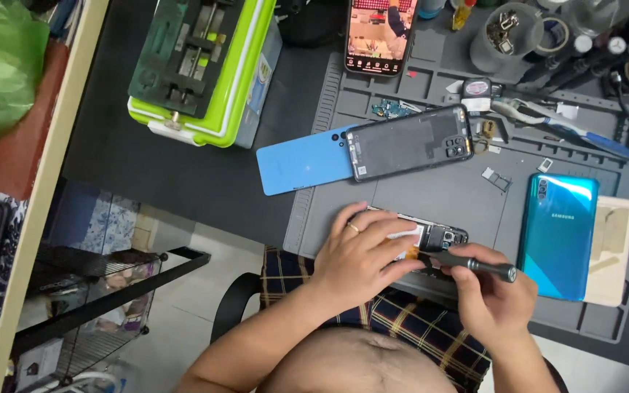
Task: A person uses a precision screwdriver to work on the internal components of a disassembled smartphone on a repair mat.
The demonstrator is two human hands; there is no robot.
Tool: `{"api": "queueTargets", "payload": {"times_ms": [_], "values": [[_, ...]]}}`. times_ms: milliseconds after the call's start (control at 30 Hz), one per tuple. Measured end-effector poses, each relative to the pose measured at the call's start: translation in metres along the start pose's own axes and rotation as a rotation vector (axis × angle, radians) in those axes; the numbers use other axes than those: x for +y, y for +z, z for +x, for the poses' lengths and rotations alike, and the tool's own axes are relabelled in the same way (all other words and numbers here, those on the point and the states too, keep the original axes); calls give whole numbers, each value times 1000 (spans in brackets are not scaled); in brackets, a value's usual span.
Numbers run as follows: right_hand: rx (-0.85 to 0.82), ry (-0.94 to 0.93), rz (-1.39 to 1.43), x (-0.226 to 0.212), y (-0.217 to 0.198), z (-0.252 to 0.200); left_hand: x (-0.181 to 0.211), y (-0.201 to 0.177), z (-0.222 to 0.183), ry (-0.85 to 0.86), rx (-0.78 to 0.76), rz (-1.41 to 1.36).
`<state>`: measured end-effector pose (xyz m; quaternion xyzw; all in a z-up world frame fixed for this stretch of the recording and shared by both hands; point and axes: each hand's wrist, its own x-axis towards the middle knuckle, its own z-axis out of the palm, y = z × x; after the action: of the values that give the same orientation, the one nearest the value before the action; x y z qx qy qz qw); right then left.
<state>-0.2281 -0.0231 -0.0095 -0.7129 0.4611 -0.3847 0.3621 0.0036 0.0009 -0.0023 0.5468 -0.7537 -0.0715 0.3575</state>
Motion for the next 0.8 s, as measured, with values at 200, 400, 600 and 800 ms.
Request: {"api": "queueTargets", "payload": {"times_ms": [200,400,600,800], "values": [[-6,-52,12,1,1,4,2,-5,7,42,-16,3],[-11,-99,-67,6,-2,-2,2,-3,4,50,-41,-23],[-5,-118,-93,15,-1,-4,0,0,2,57,-32,-23],[2,-151,-84,14,0,-2,0,0,2,62,-20,-24]]}}
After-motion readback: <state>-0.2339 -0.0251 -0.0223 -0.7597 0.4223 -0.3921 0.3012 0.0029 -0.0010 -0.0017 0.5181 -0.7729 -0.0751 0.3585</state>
